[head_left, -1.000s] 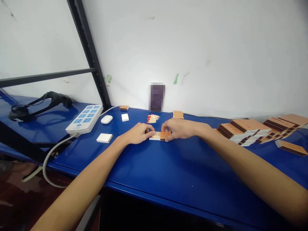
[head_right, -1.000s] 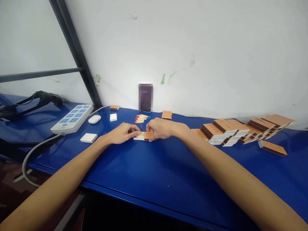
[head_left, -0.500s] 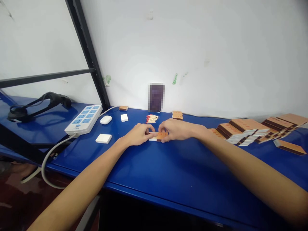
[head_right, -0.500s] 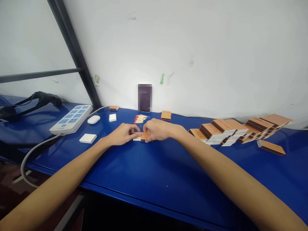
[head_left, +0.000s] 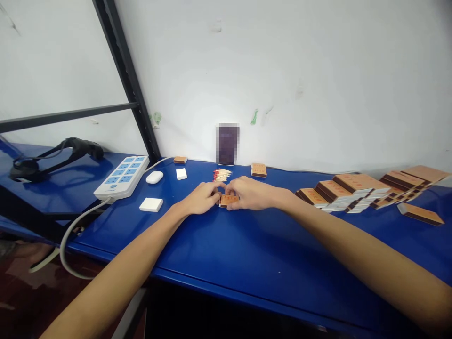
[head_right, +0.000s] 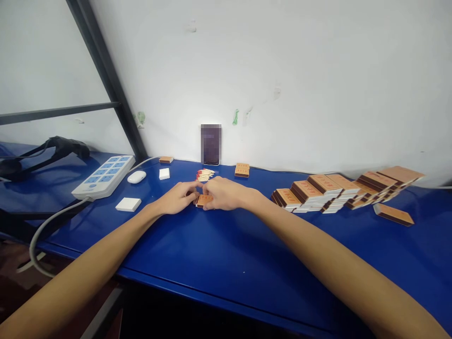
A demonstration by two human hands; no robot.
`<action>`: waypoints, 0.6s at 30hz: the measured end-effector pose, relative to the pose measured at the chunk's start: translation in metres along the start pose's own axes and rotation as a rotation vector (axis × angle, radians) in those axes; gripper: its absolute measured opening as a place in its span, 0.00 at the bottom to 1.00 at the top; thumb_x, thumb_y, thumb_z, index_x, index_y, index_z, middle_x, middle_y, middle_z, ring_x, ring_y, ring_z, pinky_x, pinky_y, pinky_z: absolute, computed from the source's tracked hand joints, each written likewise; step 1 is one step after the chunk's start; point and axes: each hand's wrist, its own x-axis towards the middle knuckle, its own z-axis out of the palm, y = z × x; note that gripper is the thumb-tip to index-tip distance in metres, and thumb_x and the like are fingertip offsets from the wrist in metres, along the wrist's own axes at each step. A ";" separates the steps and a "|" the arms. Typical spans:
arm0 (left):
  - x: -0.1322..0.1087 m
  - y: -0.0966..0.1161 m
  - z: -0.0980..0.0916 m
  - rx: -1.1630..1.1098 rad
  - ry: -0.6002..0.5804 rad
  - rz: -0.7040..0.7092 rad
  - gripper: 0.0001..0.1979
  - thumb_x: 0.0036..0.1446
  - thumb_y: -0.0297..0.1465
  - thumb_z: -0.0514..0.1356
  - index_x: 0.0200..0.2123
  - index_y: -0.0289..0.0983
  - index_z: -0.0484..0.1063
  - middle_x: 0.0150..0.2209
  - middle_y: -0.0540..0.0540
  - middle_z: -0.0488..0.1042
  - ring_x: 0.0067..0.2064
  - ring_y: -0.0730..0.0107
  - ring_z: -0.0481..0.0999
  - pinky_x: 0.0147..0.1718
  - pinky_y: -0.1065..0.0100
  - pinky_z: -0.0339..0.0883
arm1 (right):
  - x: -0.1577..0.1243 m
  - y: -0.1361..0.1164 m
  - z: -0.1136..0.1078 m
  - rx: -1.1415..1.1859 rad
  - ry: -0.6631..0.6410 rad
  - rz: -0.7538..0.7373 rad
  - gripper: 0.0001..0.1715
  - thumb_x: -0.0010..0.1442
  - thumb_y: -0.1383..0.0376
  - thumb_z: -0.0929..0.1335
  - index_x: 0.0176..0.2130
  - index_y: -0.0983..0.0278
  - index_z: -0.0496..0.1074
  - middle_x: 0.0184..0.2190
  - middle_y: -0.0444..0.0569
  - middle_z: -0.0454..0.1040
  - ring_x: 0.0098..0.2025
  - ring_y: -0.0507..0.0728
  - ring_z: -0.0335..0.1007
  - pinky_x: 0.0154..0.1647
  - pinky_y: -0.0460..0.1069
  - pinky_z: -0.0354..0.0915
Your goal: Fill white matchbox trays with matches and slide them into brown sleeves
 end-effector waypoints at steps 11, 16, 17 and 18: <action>-0.001 -0.009 0.000 0.024 0.030 0.033 0.20 0.59 0.26 0.48 0.51 0.39 0.70 0.27 0.52 0.72 0.27 0.73 0.68 0.30 0.71 0.61 | 0.002 -0.003 0.006 0.063 0.035 -0.012 0.16 0.57 0.55 0.69 0.38 0.66 0.74 0.29 0.49 0.75 0.31 0.55 0.68 0.30 0.48 0.58; 0.002 -0.012 0.001 0.019 0.072 0.038 0.19 0.64 0.31 0.46 0.55 0.38 0.67 0.27 0.52 0.73 0.31 0.71 0.72 0.36 0.70 0.64 | -0.014 -0.005 -0.029 0.094 -0.040 0.031 0.12 0.59 0.60 0.64 0.38 0.63 0.73 0.31 0.48 0.77 0.29 0.53 0.68 0.31 0.48 0.59; 0.002 -0.013 0.001 0.043 0.076 0.034 0.18 0.65 0.32 0.46 0.54 0.38 0.68 0.26 0.52 0.73 0.30 0.71 0.72 0.35 0.70 0.64 | -0.022 -0.003 -0.041 0.095 -0.053 0.081 0.13 0.58 0.59 0.64 0.37 0.63 0.73 0.32 0.48 0.77 0.30 0.54 0.69 0.31 0.48 0.60; 0.002 -0.013 0.001 0.067 0.075 0.032 0.18 0.65 0.33 0.46 0.52 0.38 0.69 0.26 0.52 0.72 0.29 0.71 0.72 0.34 0.70 0.63 | -0.030 0.002 -0.052 0.093 -0.047 0.151 0.14 0.58 0.58 0.64 0.38 0.63 0.73 0.31 0.48 0.77 0.30 0.55 0.70 0.31 0.48 0.60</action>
